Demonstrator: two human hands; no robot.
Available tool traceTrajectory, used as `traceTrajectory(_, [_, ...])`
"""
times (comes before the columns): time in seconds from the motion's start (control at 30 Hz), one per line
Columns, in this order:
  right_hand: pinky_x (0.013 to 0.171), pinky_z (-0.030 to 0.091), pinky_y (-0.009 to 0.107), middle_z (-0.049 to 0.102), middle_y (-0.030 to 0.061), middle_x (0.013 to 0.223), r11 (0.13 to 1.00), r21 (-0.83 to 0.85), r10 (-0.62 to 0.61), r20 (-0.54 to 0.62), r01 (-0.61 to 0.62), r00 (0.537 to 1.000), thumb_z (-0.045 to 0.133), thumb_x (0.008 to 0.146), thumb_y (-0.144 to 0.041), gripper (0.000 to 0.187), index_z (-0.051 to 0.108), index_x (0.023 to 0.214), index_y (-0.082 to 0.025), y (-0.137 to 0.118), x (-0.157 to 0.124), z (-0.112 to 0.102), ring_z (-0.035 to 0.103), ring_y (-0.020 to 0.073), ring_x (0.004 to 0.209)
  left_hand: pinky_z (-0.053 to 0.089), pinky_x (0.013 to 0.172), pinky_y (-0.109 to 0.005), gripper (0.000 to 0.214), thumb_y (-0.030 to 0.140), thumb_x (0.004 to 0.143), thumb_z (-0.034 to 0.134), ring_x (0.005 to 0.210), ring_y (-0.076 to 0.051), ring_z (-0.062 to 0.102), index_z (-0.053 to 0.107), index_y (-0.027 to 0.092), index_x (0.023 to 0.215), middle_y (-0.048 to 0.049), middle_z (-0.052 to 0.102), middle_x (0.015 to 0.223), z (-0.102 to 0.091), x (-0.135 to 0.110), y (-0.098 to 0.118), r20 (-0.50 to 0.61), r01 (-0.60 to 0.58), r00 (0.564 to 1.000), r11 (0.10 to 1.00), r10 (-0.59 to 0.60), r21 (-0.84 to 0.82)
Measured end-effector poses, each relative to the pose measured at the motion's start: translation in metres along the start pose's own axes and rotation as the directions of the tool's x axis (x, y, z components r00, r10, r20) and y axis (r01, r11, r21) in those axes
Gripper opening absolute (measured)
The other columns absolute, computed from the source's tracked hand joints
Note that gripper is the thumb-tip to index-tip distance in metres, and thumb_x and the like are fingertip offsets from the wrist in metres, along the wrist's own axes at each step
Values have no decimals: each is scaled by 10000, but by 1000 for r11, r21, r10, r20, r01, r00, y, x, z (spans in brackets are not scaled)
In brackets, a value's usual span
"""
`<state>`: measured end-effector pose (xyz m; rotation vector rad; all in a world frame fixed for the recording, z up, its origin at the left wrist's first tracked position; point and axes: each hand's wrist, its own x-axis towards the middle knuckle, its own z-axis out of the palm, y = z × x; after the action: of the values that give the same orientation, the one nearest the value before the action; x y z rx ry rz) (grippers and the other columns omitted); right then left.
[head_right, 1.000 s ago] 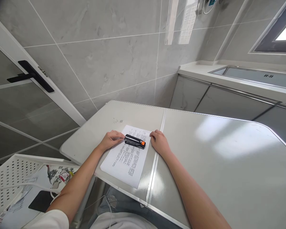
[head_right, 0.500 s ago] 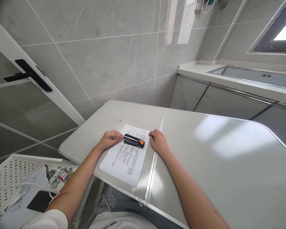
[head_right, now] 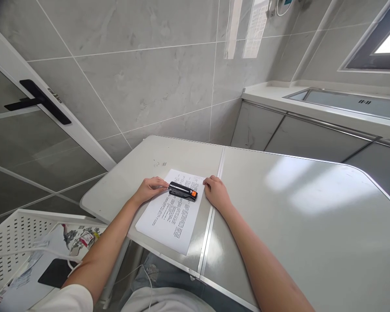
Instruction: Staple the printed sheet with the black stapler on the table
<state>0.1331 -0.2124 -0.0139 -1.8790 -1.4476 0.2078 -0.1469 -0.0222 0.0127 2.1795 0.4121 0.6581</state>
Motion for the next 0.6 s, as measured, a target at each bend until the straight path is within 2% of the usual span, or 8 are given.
traceTrajectory(0.3, [793, 456, 330, 627, 64, 918, 1000, 6, 2, -6, -2, 1000, 456, 879, -158, 244, 689, 917, -222, 0, 0, 0, 593, 229, 907, 575, 946, -420, 238, 461, 881, 745, 1006, -247, 726, 828, 264, 986, -81, 798, 1030, 1, 0, 0, 27, 23, 999, 998, -24, 50])
traceTrajectory(0.43, [793, 463, 332, 629, 66, 920, 1000, 4, 10, 2, -10, 1000, 454, 888, -158, 249, 692, 921, -223, -1, 0, -1, 597, 230, 913, 569, 959, -404, 223, 433, 901, 727, 1065, -244, 717, 825, 281, 1030, -68, 794, 1094, -9, -2, -3, 55, 4, 998, 997, -8, 77])
traceTrajectory(0.6, [823, 483, 360, 644, 71, 942, 1000, 4, 16, 3, -16, 1000, 456, 919, -171, 255, 705, 945, -221, -2, 0, -1, 603, 236, 923, 560, 954, -402, 200, 417, 913, 702, 1037, -246, 716, 827, 289, 1002, -55, 797, 1071, -19, -6, -11, 17, 63, 998, 990, -66, 122])
